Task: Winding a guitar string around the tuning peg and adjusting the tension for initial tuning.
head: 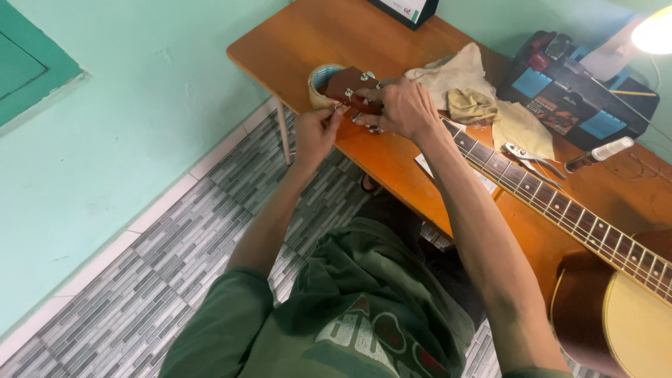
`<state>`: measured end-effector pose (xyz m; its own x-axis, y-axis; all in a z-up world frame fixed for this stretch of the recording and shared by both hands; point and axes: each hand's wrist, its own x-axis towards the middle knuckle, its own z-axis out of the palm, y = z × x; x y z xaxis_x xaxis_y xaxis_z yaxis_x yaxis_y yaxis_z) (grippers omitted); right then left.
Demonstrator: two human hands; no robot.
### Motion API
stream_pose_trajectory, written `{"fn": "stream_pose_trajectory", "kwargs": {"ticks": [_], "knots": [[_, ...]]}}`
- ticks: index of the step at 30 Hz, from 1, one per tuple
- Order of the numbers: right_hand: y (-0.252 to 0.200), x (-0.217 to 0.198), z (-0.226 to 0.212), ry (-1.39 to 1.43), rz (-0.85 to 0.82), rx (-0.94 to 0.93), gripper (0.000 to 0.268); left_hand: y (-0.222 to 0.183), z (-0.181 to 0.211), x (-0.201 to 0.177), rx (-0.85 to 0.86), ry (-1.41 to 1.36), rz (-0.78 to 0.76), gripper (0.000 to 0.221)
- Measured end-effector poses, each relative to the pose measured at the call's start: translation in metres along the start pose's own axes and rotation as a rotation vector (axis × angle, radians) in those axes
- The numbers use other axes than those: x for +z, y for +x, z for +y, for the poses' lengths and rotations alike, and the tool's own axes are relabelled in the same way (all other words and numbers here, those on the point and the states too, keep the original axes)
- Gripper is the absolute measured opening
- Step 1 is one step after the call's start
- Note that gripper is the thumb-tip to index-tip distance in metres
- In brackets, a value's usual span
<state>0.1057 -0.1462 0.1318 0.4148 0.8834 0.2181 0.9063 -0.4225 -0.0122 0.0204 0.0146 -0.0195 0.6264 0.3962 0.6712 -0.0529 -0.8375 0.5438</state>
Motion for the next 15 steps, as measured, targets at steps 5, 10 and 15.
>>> {"fn": "stream_pose_trajectory", "kwargs": {"ticks": [5,10,15], "knots": [[0.0,0.007,0.005,0.015,0.001,-0.005,0.024,-0.002,0.003,0.005,-0.501,-0.489,-0.072,0.041],[-0.001,0.005,0.013,0.059,-0.023,0.0,0.024,-0.007,0.012,-0.011,0.054,0.275,0.026,0.026],[-0.002,0.011,0.017,0.055,-0.022,0.001,0.031,-0.001,0.002,-0.008,0.293,0.456,0.036,0.016]]}}
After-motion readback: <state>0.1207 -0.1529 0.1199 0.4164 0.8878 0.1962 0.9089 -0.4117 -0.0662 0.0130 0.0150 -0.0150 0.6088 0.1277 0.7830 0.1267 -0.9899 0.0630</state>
